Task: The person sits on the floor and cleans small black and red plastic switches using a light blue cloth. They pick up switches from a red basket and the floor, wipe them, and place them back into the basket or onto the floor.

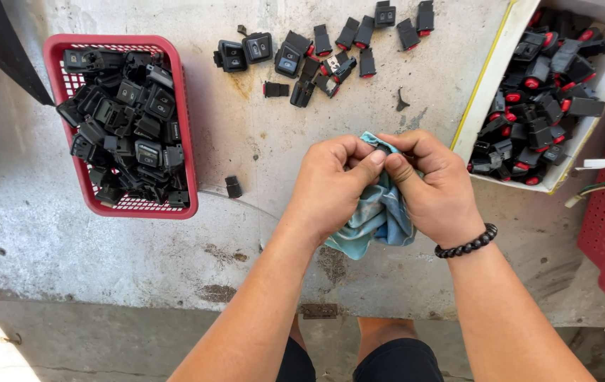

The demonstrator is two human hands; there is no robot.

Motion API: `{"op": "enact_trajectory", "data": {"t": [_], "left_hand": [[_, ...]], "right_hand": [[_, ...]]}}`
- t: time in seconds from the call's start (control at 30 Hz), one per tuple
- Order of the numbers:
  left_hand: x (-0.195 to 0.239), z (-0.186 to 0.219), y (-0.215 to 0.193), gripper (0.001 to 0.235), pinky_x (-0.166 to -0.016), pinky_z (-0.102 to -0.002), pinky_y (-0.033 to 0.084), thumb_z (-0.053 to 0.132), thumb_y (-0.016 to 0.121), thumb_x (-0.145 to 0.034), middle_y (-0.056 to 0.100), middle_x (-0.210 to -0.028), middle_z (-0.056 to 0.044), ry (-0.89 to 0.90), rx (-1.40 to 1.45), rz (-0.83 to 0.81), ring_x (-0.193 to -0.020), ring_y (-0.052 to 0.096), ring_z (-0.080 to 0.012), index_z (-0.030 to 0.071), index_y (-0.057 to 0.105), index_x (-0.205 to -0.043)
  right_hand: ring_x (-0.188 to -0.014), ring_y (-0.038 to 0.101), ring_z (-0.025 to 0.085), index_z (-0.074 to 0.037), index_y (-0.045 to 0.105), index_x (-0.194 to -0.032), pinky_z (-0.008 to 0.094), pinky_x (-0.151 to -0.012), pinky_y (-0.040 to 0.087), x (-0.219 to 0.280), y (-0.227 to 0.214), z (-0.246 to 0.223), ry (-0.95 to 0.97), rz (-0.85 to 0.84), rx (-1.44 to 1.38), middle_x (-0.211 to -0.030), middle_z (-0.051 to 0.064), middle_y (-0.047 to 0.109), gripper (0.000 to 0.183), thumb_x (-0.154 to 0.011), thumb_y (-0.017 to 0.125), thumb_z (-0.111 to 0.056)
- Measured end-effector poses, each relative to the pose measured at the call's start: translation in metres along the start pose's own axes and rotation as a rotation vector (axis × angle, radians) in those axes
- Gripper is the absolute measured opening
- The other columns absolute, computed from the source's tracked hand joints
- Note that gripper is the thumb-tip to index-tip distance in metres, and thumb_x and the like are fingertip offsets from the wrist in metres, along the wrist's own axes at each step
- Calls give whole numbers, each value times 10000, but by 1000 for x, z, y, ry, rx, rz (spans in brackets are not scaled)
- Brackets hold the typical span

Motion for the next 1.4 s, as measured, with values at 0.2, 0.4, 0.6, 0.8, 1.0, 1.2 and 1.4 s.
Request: {"op": "enact_trajectory", "data": {"t": [0.2,0.4,0.6,0.8,1.0,1.2,1.4], "left_hand": [[24,27,4,179,-743,-204,564,137,721,-968,719,-789,-60,122,217,76,-797,680,-55,13,734,-1097],[37,50,5,256,-487,-179,466,70,737,-919,709,-827,-43,179,58,116,-557,523,-17,27,751,-1171],[58,98,17,260,-639,-350,558,85,739,-882,669,-785,-78,500,-431,117,-672,673,-252,103,763,-1140],[44,86,52,341,-681,-447,593,93,573,-923,656,-884,-129,411,-659,69,-779,707,-360,43,734,-1219],[22,74,80,484,-750,-581,583,224,578,-925,651,-979,-149,356,-673,-40,-897,699,-442,31,607,-1368],[0,63,85,486,-846,-581,570,316,503,-967,735,-1084,-160,221,-903,-178,-1014,717,-436,61,619,-1364],[-12,47,54,415,-801,-550,592,401,496,-966,767,-916,-182,28,-971,-55,-931,744,-444,211,695,-1277]], "right_hand": [[-731,615,91,-63,588,-897,225,-777,552,5,-11,21,91,361,-517,-792,68,648,189,-1059,653,-137],[-859,695,111,2,707,-1150,286,-843,605,19,-1,-33,200,389,-475,-940,133,754,286,-1023,641,-246],[-805,551,60,-36,754,-999,215,-762,550,27,-9,-25,166,362,-212,-788,16,641,152,-1029,692,-171],[-700,716,148,-16,717,-1064,285,-674,633,32,-34,26,241,508,-512,-815,120,722,246,-1048,651,-252],[-706,713,101,-47,702,-1052,243,-673,612,28,-78,22,247,562,-533,-825,75,725,153,-1036,629,-181],[-719,714,93,-48,721,-1068,251,-731,619,21,-81,29,294,690,-802,-818,54,726,331,-1034,627,-363],[-702,736,175,39,728,-1064,316,-707,637,11,-25,38,390,620,-853,-800,148,742,291,-998,685,-241]]}}
Point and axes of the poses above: each hand's wrist, its own x-axis away from the middle knuckle, its own y-axis out of the palm, z = x × y, the point moved 7 cm from there along -x, towards the middle knuckle
